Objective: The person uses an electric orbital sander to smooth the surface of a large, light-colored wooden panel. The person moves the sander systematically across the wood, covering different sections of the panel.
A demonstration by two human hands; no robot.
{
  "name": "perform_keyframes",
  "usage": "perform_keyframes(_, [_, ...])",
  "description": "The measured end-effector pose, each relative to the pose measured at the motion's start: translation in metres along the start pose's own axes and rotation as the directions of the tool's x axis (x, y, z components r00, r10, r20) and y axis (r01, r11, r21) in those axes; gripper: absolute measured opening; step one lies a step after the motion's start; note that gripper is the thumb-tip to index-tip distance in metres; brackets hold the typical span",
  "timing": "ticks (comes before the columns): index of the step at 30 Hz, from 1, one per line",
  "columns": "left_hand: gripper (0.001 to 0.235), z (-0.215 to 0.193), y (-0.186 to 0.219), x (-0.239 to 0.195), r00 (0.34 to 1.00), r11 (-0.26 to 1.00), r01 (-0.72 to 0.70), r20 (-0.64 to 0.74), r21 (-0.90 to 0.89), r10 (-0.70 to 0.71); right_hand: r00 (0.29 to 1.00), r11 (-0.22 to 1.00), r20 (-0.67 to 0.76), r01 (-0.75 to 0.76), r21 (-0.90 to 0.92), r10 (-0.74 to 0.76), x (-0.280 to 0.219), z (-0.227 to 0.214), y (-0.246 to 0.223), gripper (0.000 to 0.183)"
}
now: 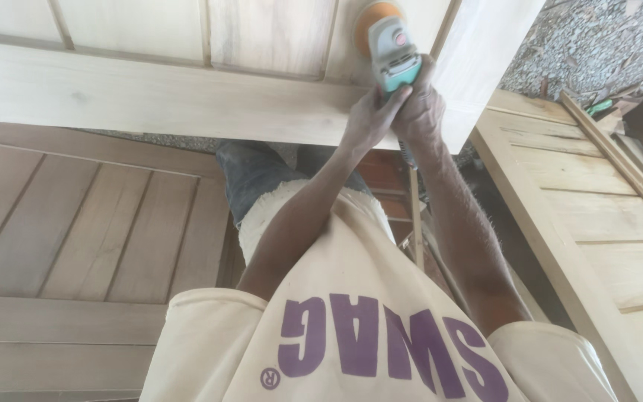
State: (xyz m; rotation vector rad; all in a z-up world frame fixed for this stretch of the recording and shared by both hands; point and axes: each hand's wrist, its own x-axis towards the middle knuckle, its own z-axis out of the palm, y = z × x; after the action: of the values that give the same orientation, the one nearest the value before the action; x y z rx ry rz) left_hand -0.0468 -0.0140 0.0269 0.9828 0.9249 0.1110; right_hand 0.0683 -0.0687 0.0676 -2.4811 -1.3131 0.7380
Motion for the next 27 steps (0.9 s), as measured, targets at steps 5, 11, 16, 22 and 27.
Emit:
perform_keyframes(5, [0.075, -0.019, -0.017, -0.026, 1.0, 0.992, -0.026, -0.016, -0.121, 0.024, 0.997, 0.997, -0.023, 0.074, 0.024, -0.074, -0.011, 0.019, -0.022, 0.052])
perform_keyframes(11, [0.067, -0.042, -0.03, -0.037, 0.997, 0.996, -0.043, -0.063, -0.084, 0.037, 0.998, 0.997, -0.014, 0.068, 0.022, -0.068, -0.016, 0.037, -0.042, 0.048])
perform_keyframes(16, [0.058, -0.052, -0.025, -0.048, 0.994, 0.988, -0.09, -0.068, -0.127, 0.082, 0.992, 0.993, -0.05, 0.114, 0.01, -0.114, -0.022, 0.033, -0.055, 0.055])
perform_keyframes(22, [0.062, -0.031, -0.025, -0.041, 0.999, 0.997, -0.05, -0.021, -0.063, 0.049, 0.999, 0.998, -0.035, 0.035, 0.048, -0.033, -0.031, 0.025, -0.031, 0.05])
perform_keyframes(27, [0.07, 0.001, -0.036, -0.028, 0.997, 1.0, -0.004, 0.078, 0.016, 0.002, 0.999, 0.999, -0.036, -0.015, 0.035, 0.016, -0.037, 0.024, 0.009, 0.047])
